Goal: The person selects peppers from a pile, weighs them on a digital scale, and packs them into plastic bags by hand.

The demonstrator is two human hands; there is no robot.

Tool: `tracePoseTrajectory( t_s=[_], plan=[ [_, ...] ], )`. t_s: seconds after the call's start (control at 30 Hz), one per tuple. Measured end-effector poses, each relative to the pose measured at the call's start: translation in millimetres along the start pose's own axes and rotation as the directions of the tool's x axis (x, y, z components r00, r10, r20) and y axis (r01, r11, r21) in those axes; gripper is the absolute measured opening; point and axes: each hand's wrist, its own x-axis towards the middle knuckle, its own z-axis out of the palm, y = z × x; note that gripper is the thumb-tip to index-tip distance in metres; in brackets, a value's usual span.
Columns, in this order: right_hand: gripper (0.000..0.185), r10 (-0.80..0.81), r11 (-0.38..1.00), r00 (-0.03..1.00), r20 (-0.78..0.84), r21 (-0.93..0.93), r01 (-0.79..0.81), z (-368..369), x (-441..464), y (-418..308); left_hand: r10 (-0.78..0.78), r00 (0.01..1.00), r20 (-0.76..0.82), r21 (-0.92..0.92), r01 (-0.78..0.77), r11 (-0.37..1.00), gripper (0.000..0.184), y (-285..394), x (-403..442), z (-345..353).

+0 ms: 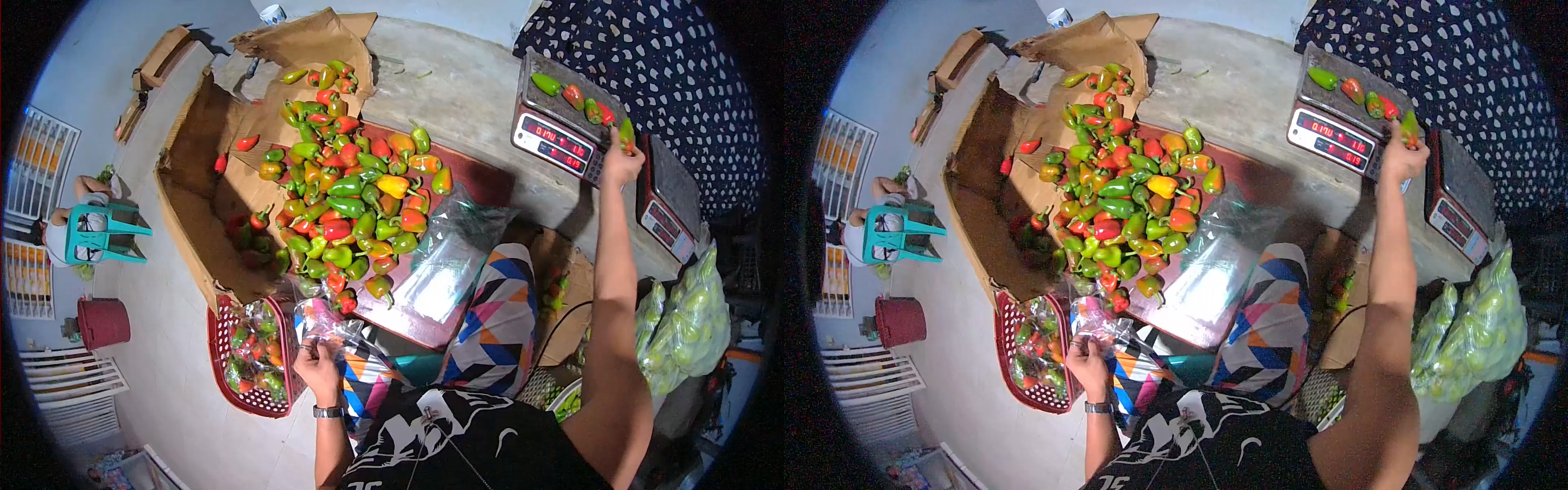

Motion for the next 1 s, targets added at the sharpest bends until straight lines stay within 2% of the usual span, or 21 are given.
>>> tracePoseTrajectory(
  t_s=[0.1,0.23,0.33,0.43,0.5,0.53,0.6,0.63,0.67,0.73,0.8,0.83,0.93,0.97,1.0],
  plan=[
    [0.083,0.091,0.98,0.989,0.113,-0.189,-0.068,23,47,30,0.011,1.0,-0.017,-0.006,-0.011,1.0,0.007,4,1,2],
    [0.089,0.039,0.938,0.936,0.35,-0.335,0.086,37,57,29,0.011,1.0,-0.016,-0.041,-0.012,0.999,0.007,-1,1,2],
    [0.084,0.073,0.933,0.928,0.366,-0.353,0.066,42,45,20,0.006,1.0,0.001,-0.021,-0.006,1.0,0.007,-3,2,0],
    [0.08,0.083,0.942,0.967,0.242,-0.337,0.003,40,30,9,-0.004,1.0,-0.001,0.003,0.004,1.0,0.007,1,2,0],
    [0.076,-0.203,0.91,0.975,0.09,-0.351,0.222,13,5,-19,-0.012,1.0,0.0,0.016,0.012,1.0,0.007,2,2,0],
    [0.074,-0.346,0.872,0.938,0.014,-0.365,0.327,2,-1,-36,-0.016,1.0,-0.001,0.02,0.016,1.0,0.007,0,3,0],
    [0.066,-0.59,0.739,0.767,0.251,-0.213,0.639,19,9,-52,0.012,0.999,-0.032,0.008,-0.012,1.0,0.008,5,3,0],
    [0.06,-0.588,0.677,0.678,0.44,-0.19,0.711,17,4,-79,0.043,0.997,-0.063,-0.015,-0.044,0.999,0.01,18,4,5],
    [0.062,-0.662,0.605,0.573,0.482,-0.107,0.789,40,6,-82,0.071,0.993,-0.092,-0.033,-0.074,0.997,0.013,24,2,8],
    [0.065,-0.562,0.51,0.473,0.678,-0.166,0.844,55,4,-103,0.003,0.999,-0.052,-0.003,-0.003,1.0,0.012,9,0,5],
    [0.062,-0.419,0.488,0.435,0.797,-0.207,0.848,68,14,-119,-0.044,0.999,-0.023,-0.019,0.043,0.999,0.01,9,1,3],
    [0.06,-0.341,0.476,0.415,0.843,-0.226,0.85,71,16,-126,-0.024,0.999,-0.022,0.032,0.025,0.999,0.011,12,0,3],
    [0.052,-0.458,0.743,0.724,0.516,-0.225,0.63,73,15,-122,0.003,0.997,-0.077,-0.059,-0.008,0.998,0.01,15,0,8],
    [0.052,-0.518,0.825,0.798,0.306,-0.065,0.561,83,24,-110,-0.024,0.996,-0.089,-0.083,0.016,0.996,0.009,15,0,9],
    [0.054,-0.426,0.902,0.884,0.193,0.021,0.43,68,18,-115,-0.006,0.997,-0.079,-0.046,0.003,0.999,0.008,16,1,9]
  ],
)
